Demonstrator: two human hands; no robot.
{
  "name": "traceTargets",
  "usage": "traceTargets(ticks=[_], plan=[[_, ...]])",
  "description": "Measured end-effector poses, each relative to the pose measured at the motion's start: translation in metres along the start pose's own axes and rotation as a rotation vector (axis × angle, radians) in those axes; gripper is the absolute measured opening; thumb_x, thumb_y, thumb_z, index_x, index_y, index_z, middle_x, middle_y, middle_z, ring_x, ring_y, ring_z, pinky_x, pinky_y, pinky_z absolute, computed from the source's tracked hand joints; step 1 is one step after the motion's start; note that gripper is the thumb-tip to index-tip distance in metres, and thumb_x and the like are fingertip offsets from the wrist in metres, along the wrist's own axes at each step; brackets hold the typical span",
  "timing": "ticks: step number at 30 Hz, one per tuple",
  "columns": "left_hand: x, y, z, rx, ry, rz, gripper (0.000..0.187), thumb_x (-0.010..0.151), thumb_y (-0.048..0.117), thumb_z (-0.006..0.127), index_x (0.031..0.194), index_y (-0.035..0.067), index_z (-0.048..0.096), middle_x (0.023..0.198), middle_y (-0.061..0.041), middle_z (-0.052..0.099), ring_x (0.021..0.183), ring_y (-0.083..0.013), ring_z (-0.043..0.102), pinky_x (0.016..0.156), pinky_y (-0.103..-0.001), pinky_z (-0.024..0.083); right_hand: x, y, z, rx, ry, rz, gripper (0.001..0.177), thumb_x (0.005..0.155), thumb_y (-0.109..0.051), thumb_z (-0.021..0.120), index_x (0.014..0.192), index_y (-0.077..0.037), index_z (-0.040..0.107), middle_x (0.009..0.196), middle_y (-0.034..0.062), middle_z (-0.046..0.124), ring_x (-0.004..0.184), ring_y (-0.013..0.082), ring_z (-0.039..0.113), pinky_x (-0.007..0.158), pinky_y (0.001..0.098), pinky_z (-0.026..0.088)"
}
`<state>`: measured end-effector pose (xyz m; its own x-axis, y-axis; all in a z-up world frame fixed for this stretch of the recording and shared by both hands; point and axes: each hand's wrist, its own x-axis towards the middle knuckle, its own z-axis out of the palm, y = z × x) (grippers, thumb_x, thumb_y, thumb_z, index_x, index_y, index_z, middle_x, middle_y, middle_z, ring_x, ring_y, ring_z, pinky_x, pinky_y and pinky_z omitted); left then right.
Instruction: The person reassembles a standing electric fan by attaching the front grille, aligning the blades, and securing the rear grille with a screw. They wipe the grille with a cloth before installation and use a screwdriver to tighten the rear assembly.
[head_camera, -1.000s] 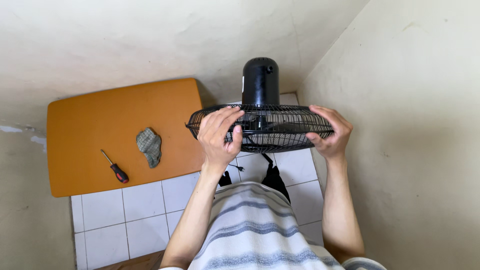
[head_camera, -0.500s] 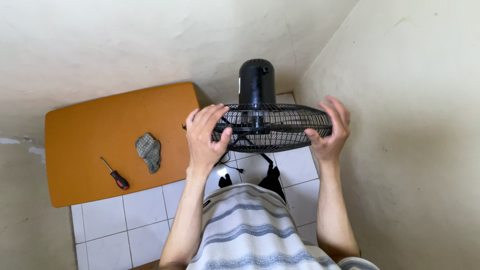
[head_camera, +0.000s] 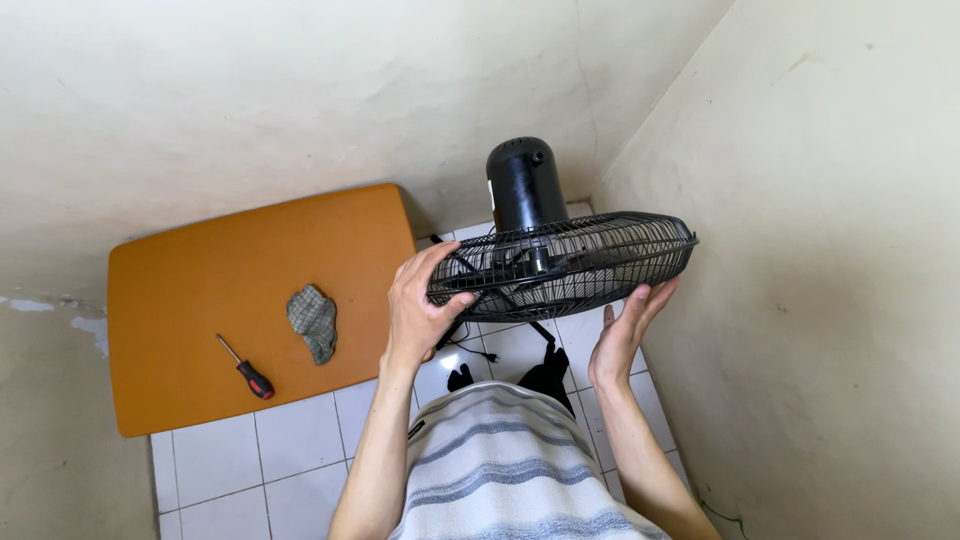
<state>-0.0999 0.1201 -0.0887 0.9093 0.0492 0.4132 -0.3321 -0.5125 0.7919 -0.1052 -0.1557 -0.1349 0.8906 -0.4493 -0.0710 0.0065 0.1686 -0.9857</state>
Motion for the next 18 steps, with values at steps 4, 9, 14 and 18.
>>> traceTargets(ticks=[4, 9, 14, 18], plan=[[0.006, -0.008, 0.001, -0.012, 0.02, -0.008, 0.077, 0.081, 0.067, 0.07, 0.131, 0.009, 0.067, 0.132, -0.013, 0.071, 0.125, -0.0348, 0.065, 0.11, -0.046, 0.047, 0.014, -0.006, 0.003, -0.008, -0.041, -0.044, 0.093, 0.098, -0.071, 0.044, 0.165, -0.028, -0.004, 0.176, 0.0067, -0.005, 0.162, 0.0301, -0.002, 0.12, 0.0678, 0.013], [0.006, -0.015, 0.0, -0.151, -0.017, -0.005, 0.081, 0.084, 0.071, 0.069, 0.134, 0.007, 0.065, 0.134, -0.015, 0.069, 0.127, -0.0358, 0.064, 0.11, -0.046, 0.047, 0.033, -0.01, -0.012, -0.068, -0.057, -0.087, 0.096, 0.097, -0.073, 0.043, 0.165, -0.019, 0.003, 0.174, 0.014, 0.005, 0.162, 0.0319, 0.006, 0.122, 0.0638, 0.017], [0.003, -0.03, 0.002, -0.122, -0.009, -0.004, 0.088, 0.081, 0.079, 0.064, 0.13, 0.005, 0.067, 0.13, -0.015, 0.07, 0.125, -0.0352, 0.065, 0.109, -0.046, 0.049, 0.078, -0.011, -0.033, -0.379, 0.024, -0.564, 0.096, 0.104, -0.077, 0.039, 0.162, -0.002, 0.022, 0.167, 0.022, 0.028, 0.158, 0.0349, 0.029, 0.13, 0.0515, 0.025], [-0.008, -0.069, 0.004, -0.087, -0.001, 0.077, 0.097, 0.085, 0.088, 0.044, 0.128, 0.004, 0.069, 0.129, -0.015, 0.072, 0.129, -0.0346, 0.064, 0.115, -0.048, 0.042, 0.122, -0.006, -0.054, -0.353, -0.1, -0.574, 0.094, 0.103, -0.079, 0.028, 0.148, 0.002, 0.048, 0.148, 0.0185, 0.056, 0.144, 0.0303, 0.05, 0.125, 0.044, 0.034]])
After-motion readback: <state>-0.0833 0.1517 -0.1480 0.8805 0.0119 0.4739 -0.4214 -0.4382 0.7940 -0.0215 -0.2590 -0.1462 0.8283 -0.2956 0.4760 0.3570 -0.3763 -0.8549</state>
